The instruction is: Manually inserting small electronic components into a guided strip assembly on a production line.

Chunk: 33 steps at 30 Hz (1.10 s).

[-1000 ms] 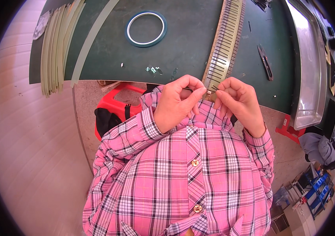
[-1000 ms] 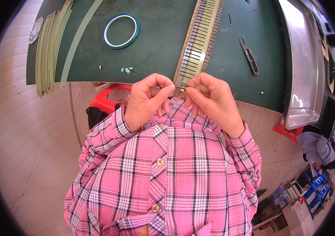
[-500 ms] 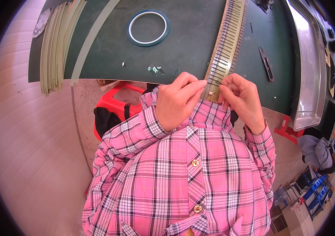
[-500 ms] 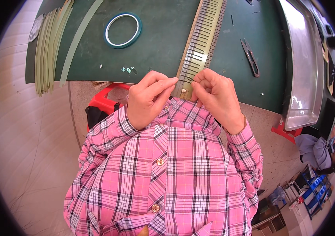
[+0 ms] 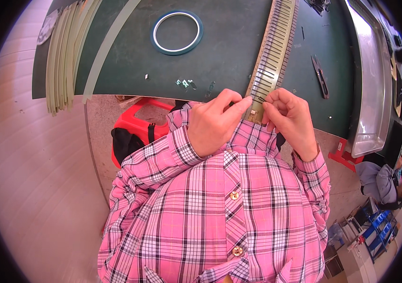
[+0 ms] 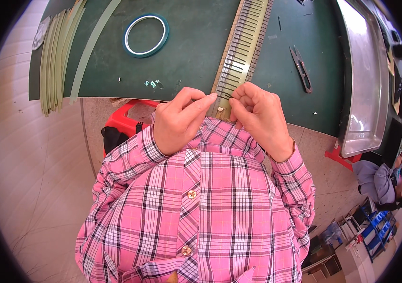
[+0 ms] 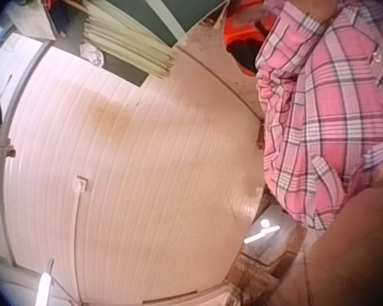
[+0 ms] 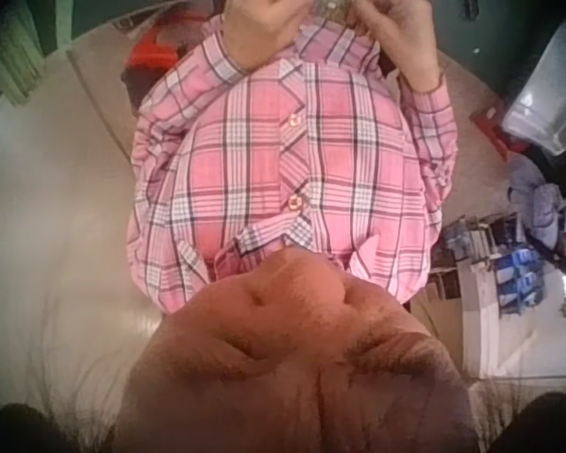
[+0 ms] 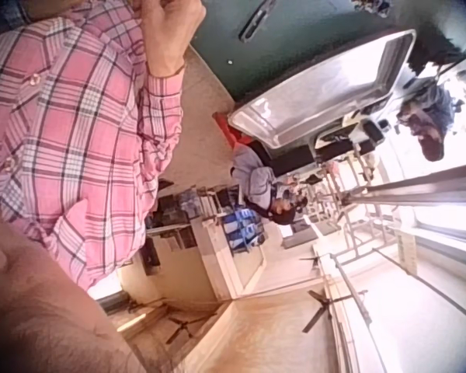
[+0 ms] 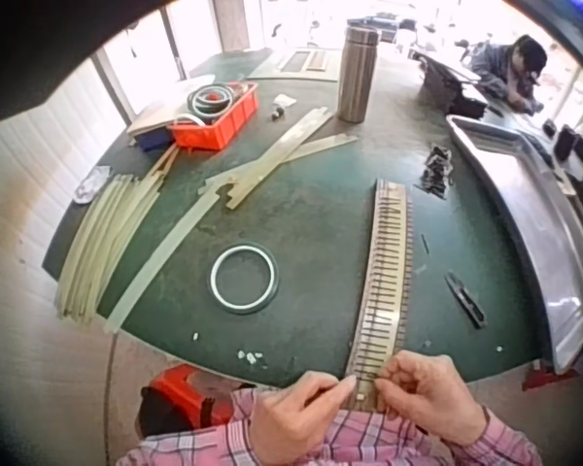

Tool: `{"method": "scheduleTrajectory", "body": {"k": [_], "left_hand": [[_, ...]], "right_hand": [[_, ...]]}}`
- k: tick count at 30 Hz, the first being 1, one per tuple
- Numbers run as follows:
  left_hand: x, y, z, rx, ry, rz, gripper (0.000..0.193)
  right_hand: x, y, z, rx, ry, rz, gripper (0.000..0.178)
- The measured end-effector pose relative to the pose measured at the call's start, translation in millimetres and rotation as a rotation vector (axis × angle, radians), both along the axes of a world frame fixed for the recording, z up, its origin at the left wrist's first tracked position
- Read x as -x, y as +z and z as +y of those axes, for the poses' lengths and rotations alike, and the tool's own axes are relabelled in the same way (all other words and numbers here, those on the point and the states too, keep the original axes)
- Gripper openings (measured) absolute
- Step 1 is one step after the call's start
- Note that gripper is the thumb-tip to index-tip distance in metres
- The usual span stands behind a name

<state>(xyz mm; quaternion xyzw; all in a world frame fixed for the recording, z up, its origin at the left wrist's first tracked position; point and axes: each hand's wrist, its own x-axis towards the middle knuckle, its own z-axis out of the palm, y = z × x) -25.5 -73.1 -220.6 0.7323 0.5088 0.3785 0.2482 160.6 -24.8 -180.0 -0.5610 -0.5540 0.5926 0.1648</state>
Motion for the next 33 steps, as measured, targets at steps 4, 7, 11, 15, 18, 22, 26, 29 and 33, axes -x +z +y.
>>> {"method": "scheduleTrajectory", "body": {"k": [4, 7, 11, 15, 18, 22, 26, 29, 33], "left_hand": [[-1.1, 7.2, 1.1, -0.073, -0.035, 0.183, 0.030], [-0.3, 12.7, 0.5, -0.073, -0.040, 0.201, 0.030], [3.3, 15.4, -1.8, 0.005, -0.019, 0.071, 0.026], [5.5, 25.2, -3.6, 0.393, -0.061, -0.408, 0.018], [10.7, 36.3, -0.2, 0.713, -0.096, -0.711, 0.014], [12.6, 43.9, 4.7, 0.996, -0.106, -0.917, 0.011], [5.7, 58.5, 3.7, 0.955, -0.049, -0.932, 0.010], [3.5, 68.7, 3.2, 0.923, 0.002, -0.918, 0.008], [10.0, 81.0, 8.6, 0.888, 0.035, -0.983, 0.009]], "right_hand": [[-1.6, 2.5, 2.9, 0.020, 0.020, 0.029, 0.005], [-10.0, 7.7, 5.6, 0.114, 0.004, 0.140, 0.005], [-14.9, 21.6, 2.4, 0.226, -0.025, 0.274, 0.007], [-8.7, 25.1, -4.9, 0.275, 0.005, 0.362, 0.009], [-0.7, 26.7, -7.6, 0.278, 0.030, 0.386, 0.009], [6.3, 30.0, -5.9, 0.261, 0.031, 0.382, 0.008], [8.3, 40.7, -2.3, 0.270, 0.019, 0.390, 0.007], [6.1, 51.5, 1.1, 0.294, -0.004, 0.415, 0.006], [1.8, 69.0, 10.0, 0.191, -0.077, 0.405, 0.004]]}}
